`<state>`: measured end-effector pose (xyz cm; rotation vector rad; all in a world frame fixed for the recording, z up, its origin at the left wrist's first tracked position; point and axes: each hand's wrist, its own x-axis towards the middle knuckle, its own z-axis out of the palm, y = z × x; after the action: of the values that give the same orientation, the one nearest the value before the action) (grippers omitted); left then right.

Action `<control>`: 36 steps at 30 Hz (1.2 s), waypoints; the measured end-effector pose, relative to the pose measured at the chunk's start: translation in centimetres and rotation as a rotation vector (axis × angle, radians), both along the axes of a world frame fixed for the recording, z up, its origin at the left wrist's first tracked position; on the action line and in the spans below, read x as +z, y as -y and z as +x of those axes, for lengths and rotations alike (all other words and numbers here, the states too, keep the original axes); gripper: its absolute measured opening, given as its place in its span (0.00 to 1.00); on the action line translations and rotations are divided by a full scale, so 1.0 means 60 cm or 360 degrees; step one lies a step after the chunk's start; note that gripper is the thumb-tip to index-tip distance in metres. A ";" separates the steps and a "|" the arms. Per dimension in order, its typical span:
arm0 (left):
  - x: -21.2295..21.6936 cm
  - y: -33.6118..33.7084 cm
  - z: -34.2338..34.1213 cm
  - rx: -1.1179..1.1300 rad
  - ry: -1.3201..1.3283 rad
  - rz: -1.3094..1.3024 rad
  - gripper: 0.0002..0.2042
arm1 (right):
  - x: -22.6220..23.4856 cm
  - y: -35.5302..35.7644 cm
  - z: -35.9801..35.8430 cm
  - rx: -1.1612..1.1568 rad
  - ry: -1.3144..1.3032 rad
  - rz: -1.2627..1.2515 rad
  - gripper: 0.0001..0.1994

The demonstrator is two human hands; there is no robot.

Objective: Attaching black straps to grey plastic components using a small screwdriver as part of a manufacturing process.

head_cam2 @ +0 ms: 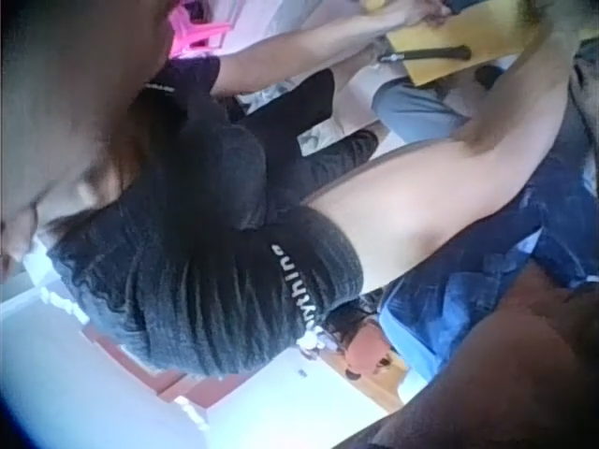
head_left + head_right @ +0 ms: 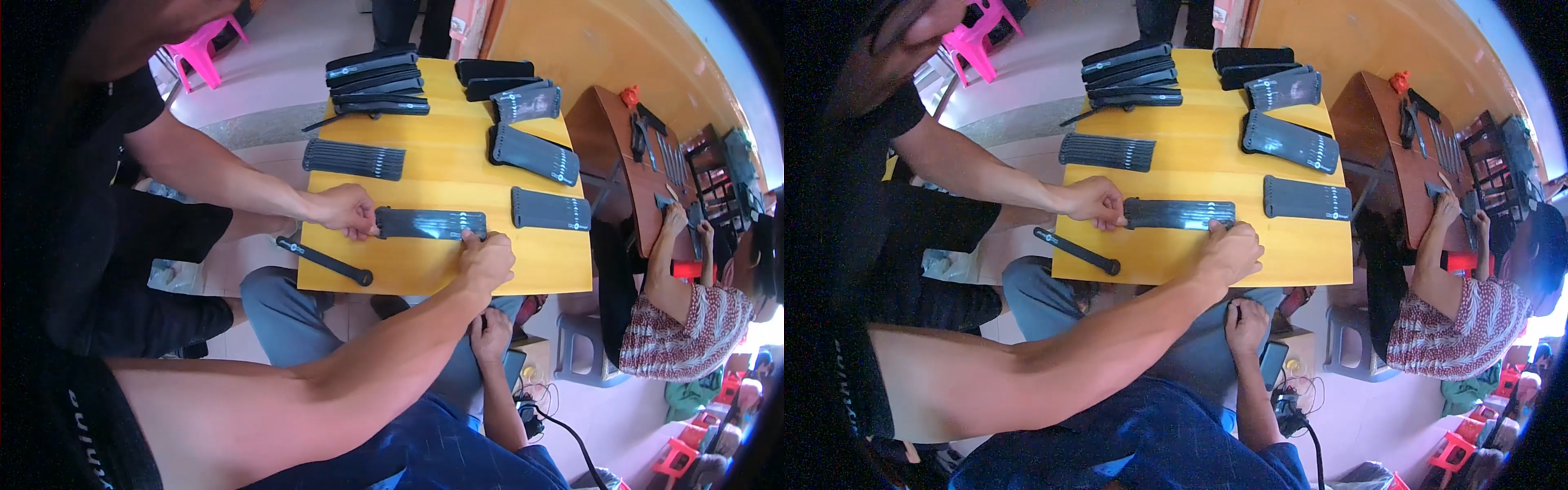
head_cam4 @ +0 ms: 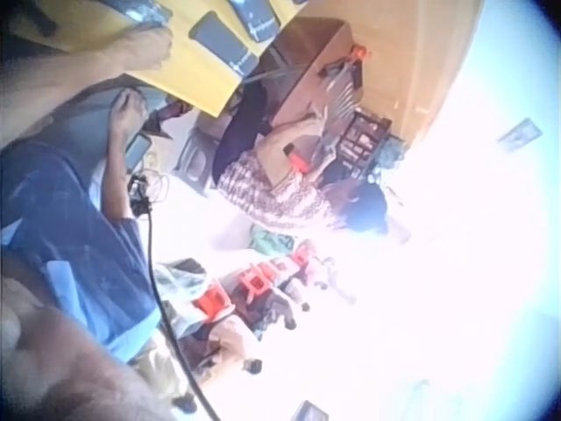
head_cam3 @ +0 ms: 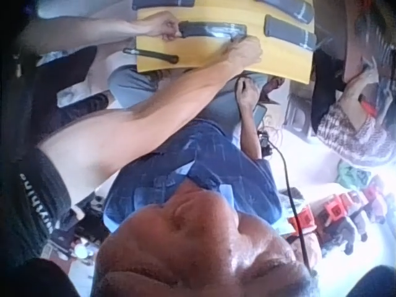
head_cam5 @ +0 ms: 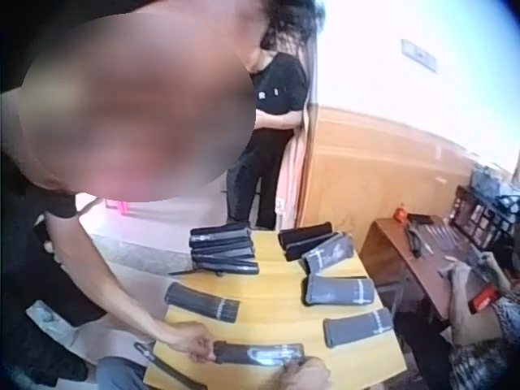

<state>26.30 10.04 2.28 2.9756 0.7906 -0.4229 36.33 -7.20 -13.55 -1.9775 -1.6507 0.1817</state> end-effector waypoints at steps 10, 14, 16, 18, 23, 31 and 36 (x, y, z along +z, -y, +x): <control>0.009 0.001 0.004 -0.0244 -0.0297 0.0169 0.12 | 0.006 -0.003 -0.001 0.0042 -0.0049 0.0049 0.05; 0.001 -0.002 0.007 -0.0303 -0.0324 0.0178 0.12 | 0.009 -0.005 -0.002 0.0021 -0.0053 0.0067 0.04; -0.009 -0.002 0.006 -0.0318 -0.0335 0.0171 0.12 | 0.009 -0.006 -0.002 0.0025 -0.0046 0.0066 0.04; -0.016 0.003 0.006 -0.0302 -0.0206 0.0373 0.13 | 0.007 -0.006 -0.001 0.0023 -0.0040 0.0067 0.04; -0.023 0.003 0.003 -0.0318 -0.0150 0.0382 0.12 | 0.005 -0.007 -0.001 0.0012 -0.0056 0.0081 0.03; -0.008 -0.001 -0.008 -0.0130 -0.0162 -0.0034 0.12 | 0.005 -0.012 -0.007 0.0046 -0.0100 0.0079 0.03; 0.000 -0.002 -0.004 -0.0238 -0.0169 -0.0018 0.12 | -0.001 -0.006 0.004 0.0010 -0.0082 0.0088 0.03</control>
<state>26.05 10.14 2.28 3.0343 0.5719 -0.5946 36.60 -6.86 -13.60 -1.9114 -1.6122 0.1861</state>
